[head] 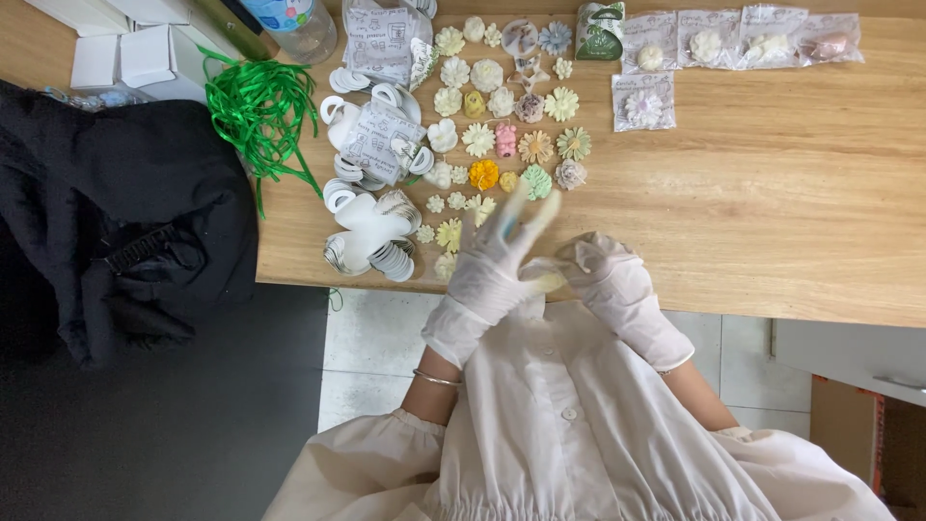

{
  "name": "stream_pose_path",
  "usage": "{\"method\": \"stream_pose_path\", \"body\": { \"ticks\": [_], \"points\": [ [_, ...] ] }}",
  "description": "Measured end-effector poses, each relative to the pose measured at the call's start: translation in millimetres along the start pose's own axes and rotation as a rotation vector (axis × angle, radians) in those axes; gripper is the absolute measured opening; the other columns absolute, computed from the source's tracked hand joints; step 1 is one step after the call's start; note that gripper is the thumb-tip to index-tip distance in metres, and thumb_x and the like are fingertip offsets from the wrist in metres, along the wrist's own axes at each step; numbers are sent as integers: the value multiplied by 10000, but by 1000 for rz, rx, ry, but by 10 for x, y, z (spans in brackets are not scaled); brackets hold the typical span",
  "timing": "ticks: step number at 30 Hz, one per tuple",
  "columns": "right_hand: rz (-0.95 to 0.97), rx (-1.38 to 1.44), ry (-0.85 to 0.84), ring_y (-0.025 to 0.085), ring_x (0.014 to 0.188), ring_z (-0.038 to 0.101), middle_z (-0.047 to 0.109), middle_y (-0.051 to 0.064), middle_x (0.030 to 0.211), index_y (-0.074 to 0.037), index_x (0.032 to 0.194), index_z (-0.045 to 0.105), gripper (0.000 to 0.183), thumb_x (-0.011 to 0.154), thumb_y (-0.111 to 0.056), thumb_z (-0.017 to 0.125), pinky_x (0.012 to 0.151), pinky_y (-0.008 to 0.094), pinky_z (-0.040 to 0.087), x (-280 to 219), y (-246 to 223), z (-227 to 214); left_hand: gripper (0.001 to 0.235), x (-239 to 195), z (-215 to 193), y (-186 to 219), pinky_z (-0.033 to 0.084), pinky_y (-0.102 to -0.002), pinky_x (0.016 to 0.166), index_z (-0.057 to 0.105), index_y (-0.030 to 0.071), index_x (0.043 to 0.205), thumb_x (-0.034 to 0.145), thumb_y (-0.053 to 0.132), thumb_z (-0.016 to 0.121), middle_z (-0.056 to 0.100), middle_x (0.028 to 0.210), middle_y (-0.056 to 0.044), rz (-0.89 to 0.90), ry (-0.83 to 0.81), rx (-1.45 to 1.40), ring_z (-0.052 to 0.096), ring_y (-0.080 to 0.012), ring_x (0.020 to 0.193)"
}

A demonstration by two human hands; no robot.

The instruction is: Packaging decorative wax flowers into individual plastic bags.

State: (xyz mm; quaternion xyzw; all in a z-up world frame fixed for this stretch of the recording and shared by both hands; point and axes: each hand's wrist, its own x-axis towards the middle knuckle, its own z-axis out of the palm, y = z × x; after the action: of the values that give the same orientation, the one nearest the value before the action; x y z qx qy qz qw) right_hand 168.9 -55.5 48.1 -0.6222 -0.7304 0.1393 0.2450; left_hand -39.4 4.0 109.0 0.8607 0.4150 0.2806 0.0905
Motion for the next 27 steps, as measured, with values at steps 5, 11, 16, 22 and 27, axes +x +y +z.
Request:
{"method": "stream_pose_path", "body": {
  "ticks": [5,11,16,22,27],
  "points": [
    [-94,-215,86,304,850,679,738,86,911,-147,953,743,231,801,-321,752,726,462,530,44,-150,-70,771,-325,486,-73,543,-472,805,445,274,1520,811,251,745,686,1330,-50,42,-241,-42,712,-263,1010],
    [343,-105,186,309,737,657,682,92,805,-126,849,650,349,803,-405,855,625,441,517,29,-281,-160,390,-416,555,4,600,-439,730,597,237,1366,984,179,646,764,1100,-68,-155,-138,-279,749,-294,894],
    [503,35,200,284,597,609,614,74,684,-100,794,502,443,876,-361,851,584,411,491,-2,-320,-90,288,-337,517,305,586,-469,727,613,209,1285,997,212,633,746,1019,-109,-280,-62,-407,736,-341,863],
    [430,-115,374,242,586,609,615,27,692,-103,941,577,435,777,-346,899,532,404,467,62,-275,-179,248,-348,647,358,558,-487,664,599,168,1186,974,253,696,751,939,-138,-370,-75,-371,724,-363,800],
    [778,851,280,131,723,607,655,10,887,-102,1024,603,209,934,-226,744,578,317,523,-14,126,258,435,-282,473,457,591,-429,750,524,74,1428,1005,140,603,712,1184,-156,-115,-50,-367,729,-325,959]
  ]
}}
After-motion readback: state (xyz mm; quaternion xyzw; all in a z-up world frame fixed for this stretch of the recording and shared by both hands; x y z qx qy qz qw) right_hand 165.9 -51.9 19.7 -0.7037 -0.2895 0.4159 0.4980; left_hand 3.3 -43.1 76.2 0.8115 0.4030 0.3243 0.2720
